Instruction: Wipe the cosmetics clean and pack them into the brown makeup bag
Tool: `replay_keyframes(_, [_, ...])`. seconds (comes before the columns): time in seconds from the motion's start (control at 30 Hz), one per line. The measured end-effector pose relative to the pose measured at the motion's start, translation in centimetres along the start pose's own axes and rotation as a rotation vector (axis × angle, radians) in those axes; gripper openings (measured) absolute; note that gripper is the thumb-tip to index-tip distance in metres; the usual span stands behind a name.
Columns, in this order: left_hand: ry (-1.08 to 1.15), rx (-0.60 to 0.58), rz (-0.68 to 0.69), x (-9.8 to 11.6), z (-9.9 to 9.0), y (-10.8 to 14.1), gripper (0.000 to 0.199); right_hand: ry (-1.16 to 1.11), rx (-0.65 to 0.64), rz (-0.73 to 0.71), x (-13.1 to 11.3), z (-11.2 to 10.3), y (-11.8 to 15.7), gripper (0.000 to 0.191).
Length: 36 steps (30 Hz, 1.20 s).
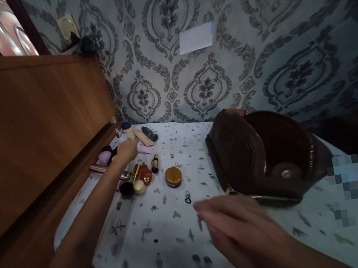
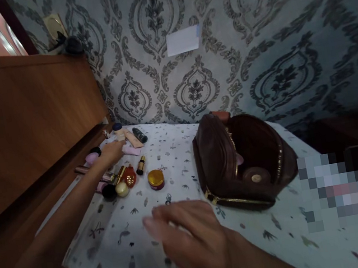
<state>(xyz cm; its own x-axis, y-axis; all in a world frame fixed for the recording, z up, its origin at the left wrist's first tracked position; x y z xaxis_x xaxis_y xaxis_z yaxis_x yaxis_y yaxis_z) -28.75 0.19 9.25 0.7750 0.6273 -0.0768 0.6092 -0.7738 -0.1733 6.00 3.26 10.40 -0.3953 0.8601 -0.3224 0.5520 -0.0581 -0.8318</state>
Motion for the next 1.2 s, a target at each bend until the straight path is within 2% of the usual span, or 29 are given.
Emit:
replay_keyframes(0.03, [-0.020,-0.014,0.007,0.3,0.5,-0.5,0.037,0.026,0.003,-0.032,1.1,1.3,-0.5,0.067])
replay_keyframes(0.07, [-0.038,-0.026,0.011,0.7,1.0,-0.9,0.034,0.035,0.024,0.010,2.4,2.6,-0.8,0.057])
replay_keyframes(0.13, [-0.072,-0.048,0.014,1.1,1.8,-1.3,0.032,-0.021,0.024,0.232,5.0,4.5,-0.3,0.036])
replay_keyframes(0.2, [-0.098,-0.062,0.018,1.2,2.2,-1.4,0.035,-0.095,0.026,0.427,6.5,5.1,0.7,0.025])
replay_keyframes(0.27, [-0.112,-0.067,0.026,1.2,1.9,-1.1,0.031,-0.101,0.033,0.478,6.5,4.1,1.8,0.024])
replay_keyframes(0.33, [-0.117,-0.062,0.036,1.2,1.1,-0.4,0.032,-0.017,0.049,0.382,5.4,1.4,2.8,0.027])
replay_keyframes(0.43, [-0.109,-0.023,0.047,2.0,-1.0,1.6,0.044,0.242,0.156,0.241,4.0,-4.7,4.9,0.031])
replay_keyframes(0.5, [-0.079,0.033,0.061,3.0,-2.2,3.4,0.048,0.455,0.339,0.328,4.7,-9.4,7.1,0.025])
replay_keyframes(0.53, [-0.026,0.115,0.054,3.5,-2.8,4.3,0.047,0.551,0.487,0.415,5.5,-12.0,8.5,0.019])
replay_keyframes(0.57, [0.059,0.209,0.123,4.1,-3.1,5.3,0.045,0.626,0.618,0.540,6.6,-14.4,10.2,0.019])
replay_keyframes(0.6, [0.132,0.285,0.130,4.7,-3.2,6.3,0.042,0.694,0.668,0.660,7.9,-16.6,11.8,0.025])
replay_keyframes(0.63, [0.194,0.337,0.132,5.4,-3.1,7.3,0.042,0.786,0.652,0.757,9.2,-18.6,13.3,0.033])
replay_keyframes(0.67, [0.261,0.374,0.177,6.2,-2.8,8.3,0.043,0.867,0.583,0.840,10.5,-20.3,14.7,0.043])
replay_keyframes(0.73, [0.351,0.425,0.293,8.0,-1.9,10.2,0.040,0.997,0.362,0.987,12.8,-22.4,16.7,0.064])
replay_keyframes(0.83, [0.336,0.403,0.471,10.7,-0.2,12.2,0.035,1.130,0.035,1.201,15.0,-23.2,17.9,0.084])
replay_keyframes(0.9, [0.260,0.333,0.549,11.8,1.1,12.8,0.040,1.163,-0.105,1.287,15.6,-22.9,17.8,0.084])
replay_keyframes(1.07, [0.097,0.232,0.625,12.7,3.6,13.7,0.034,1.156,-0.248,1.334,15.4,-22.9,16.1,0.071])
replay_keyframes(1.2, [0.047,0.170,0.634,13.1,4.1,14.4,0.030,1.134,-0.288,1.360,15.0,-23.0,15.0,0.068])
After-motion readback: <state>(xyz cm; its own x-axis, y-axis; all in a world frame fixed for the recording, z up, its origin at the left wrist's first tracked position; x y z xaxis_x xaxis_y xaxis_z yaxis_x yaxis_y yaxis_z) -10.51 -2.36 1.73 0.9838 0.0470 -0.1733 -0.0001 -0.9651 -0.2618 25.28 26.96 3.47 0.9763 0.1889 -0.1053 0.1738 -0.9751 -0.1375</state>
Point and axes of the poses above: each hand's wrist, its own y-axis away from the middle knuckle, its own z-axis out of the palm, x = y × z, the point moved 2 cm from there along -y, towards the middle knuckle, and after that the axes turned 5 degrees about x, right-handed, at the moved point
